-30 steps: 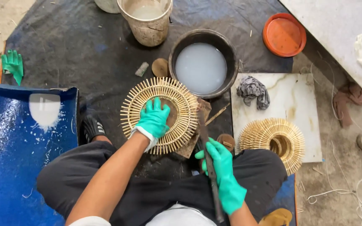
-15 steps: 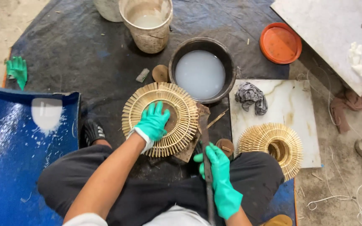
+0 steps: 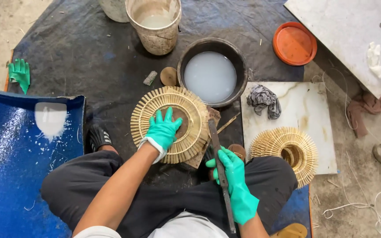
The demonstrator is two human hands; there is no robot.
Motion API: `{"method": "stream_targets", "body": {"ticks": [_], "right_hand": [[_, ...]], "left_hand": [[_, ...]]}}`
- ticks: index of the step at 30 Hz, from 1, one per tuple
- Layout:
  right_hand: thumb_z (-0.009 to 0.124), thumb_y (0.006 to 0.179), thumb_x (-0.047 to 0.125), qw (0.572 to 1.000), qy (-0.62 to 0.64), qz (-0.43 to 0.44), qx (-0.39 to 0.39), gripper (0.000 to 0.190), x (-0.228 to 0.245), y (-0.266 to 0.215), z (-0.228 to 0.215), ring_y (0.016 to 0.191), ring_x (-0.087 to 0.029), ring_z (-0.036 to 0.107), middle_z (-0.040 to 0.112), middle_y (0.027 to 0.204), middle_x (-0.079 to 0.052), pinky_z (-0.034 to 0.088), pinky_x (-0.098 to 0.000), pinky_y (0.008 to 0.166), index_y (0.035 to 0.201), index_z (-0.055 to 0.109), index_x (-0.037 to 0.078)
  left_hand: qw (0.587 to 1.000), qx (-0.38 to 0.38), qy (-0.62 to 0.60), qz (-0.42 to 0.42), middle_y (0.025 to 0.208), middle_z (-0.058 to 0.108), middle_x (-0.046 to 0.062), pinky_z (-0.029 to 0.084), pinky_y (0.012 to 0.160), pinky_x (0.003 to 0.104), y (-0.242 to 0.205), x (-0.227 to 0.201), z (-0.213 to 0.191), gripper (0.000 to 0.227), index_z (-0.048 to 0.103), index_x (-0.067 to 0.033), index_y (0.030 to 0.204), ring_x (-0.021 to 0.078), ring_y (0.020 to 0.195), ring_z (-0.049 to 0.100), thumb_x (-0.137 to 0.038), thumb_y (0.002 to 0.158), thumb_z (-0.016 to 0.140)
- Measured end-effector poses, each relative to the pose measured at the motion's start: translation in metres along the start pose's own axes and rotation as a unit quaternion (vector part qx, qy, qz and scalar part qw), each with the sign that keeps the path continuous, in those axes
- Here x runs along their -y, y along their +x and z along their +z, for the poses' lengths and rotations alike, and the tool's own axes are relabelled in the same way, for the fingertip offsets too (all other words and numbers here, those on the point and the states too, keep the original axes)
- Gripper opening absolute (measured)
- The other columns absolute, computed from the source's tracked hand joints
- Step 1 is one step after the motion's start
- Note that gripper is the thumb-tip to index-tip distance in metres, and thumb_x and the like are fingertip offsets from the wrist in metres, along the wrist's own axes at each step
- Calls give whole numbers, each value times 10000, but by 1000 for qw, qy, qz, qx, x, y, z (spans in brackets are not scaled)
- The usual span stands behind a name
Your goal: The recorder is assembling a bamboo lamp or furniture piece, using a chisel and hammer to secure bamboo slats into a circular frame.
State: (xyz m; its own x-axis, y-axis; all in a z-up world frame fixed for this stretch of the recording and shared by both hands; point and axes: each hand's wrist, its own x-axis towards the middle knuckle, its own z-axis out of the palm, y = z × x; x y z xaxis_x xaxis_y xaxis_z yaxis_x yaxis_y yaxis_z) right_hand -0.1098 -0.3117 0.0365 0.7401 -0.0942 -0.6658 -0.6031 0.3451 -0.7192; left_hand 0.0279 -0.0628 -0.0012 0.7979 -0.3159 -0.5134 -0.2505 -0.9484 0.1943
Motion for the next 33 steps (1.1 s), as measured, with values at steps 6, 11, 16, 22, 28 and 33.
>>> {"method": "stream_targets", "body": {"ticks": [6, 11, 16, 22, 28, 33], "right_hand": [[556, 995, 233, 999, -3, -36, 9, 462, 26, -18, 24, 374, -166, 541, 733, 744, -132, 427, -305, 324, 1418, 575, 49], [568, 1004, 233, 999, -47, 5, -3, 460, 17, -2, 38, 403, -169, 558, 756, 774, -140, 430, -309, 349, 1413, 578, 22], [564, 1000, 253, 1000, 2, -12, 3, 477, -6, 6, 27, 395, -177, 551, 739, 768, -143, 426, -319, 332, 1402, 542, -3], [582, 979, 239, 998, -65, 14, 6, 483, 11, -10, 23, 404, -189, 574, 754, 769, -153, 437, -319, 339, 1417, 551, 35], [603, 1005, 230, 996, -76, 38, 11, 459, 6, -7, -2, 426, -168, 563, 742, 773, -153, 424, -288, 356, 1392, 589, -16], [576, 1032, 245, 996, -74, 41, 32, 449, 6, -9, -3, 419, -166, 558, 750, 779, -144, 436, -293, 351, 1357, 579, -65]], "left_hand": [[981, -42, -148, -121, 1643, 144, 248, 297, 1145, 634, -24, -15, -13, 1118, 137, -102, 1626, 466, 1486, 229, -485, 806, 794], [992, -53, -68, -94, 1677, 139, 215, 281, 1140, 689, -22, -17, -6, 1077, 167, -84, 1607, 438, 1516, 208, -497, 823, 781], [983, 20, -125, -130, 1692, 51, 196, 229, 1154, 710, -23, -22, -9, 1078, 141, -140, 1616, 441, 1543, 102, -497, 828, 785], [991, 42, -79, -97, 1709, 16, 175, 209, 1143, 747, -17, -19, -7, 1080, 161, -219, 1620, 406, 1567, 53, -503, 800, 805], [990, -2, -101, -94, 1703, 65, 192, 192, 1152, 745, -31, -24, -20, 1026, 253, -288, 1611, 451, 1548, 95, -489, 780, 820], [997, 21, -53, -51, 1722, 51, 141, 147, 1167, 745, -30, -13, -16, 1006, 290, -330, 1587, 416, 1570, 59, -440, 757, 848]]}}
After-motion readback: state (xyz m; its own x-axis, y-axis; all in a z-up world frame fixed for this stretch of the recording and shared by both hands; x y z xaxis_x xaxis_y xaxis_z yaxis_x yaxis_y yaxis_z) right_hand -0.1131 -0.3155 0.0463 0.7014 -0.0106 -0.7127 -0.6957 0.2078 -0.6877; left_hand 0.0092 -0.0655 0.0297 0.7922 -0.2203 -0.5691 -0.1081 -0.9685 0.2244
